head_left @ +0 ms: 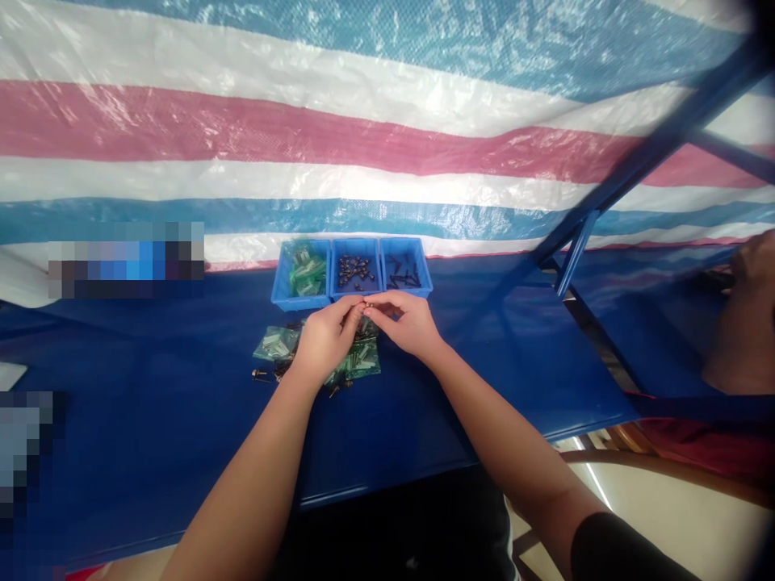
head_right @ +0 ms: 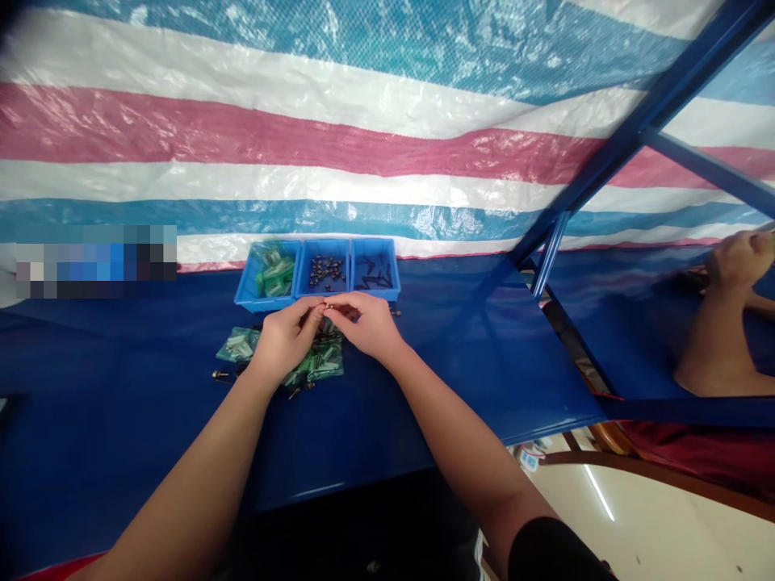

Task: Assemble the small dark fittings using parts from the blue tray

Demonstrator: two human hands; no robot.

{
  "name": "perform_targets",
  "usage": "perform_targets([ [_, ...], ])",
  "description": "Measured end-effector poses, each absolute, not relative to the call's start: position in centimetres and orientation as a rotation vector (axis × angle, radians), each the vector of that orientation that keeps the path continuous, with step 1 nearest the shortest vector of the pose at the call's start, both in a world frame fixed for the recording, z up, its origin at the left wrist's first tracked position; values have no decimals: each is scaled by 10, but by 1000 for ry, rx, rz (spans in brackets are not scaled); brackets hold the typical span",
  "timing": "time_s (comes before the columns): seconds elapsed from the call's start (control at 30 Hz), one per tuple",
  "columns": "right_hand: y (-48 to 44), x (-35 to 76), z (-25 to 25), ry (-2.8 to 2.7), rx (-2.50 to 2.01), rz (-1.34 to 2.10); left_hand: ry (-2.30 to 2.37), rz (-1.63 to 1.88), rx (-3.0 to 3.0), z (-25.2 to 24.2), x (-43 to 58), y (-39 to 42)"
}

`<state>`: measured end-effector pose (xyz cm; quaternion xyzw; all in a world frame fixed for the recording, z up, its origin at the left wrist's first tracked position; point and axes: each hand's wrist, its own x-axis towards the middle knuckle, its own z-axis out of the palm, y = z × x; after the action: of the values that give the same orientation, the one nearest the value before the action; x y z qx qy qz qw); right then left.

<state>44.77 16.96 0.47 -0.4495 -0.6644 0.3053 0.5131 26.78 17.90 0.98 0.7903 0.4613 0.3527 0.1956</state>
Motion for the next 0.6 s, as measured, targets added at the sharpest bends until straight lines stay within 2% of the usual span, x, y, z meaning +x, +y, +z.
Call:
perform_targets([
  [0.6, 168, 448, 11, -1648, -1086, 656, 1266, 1023, 2265, 4, 266, 183],
])
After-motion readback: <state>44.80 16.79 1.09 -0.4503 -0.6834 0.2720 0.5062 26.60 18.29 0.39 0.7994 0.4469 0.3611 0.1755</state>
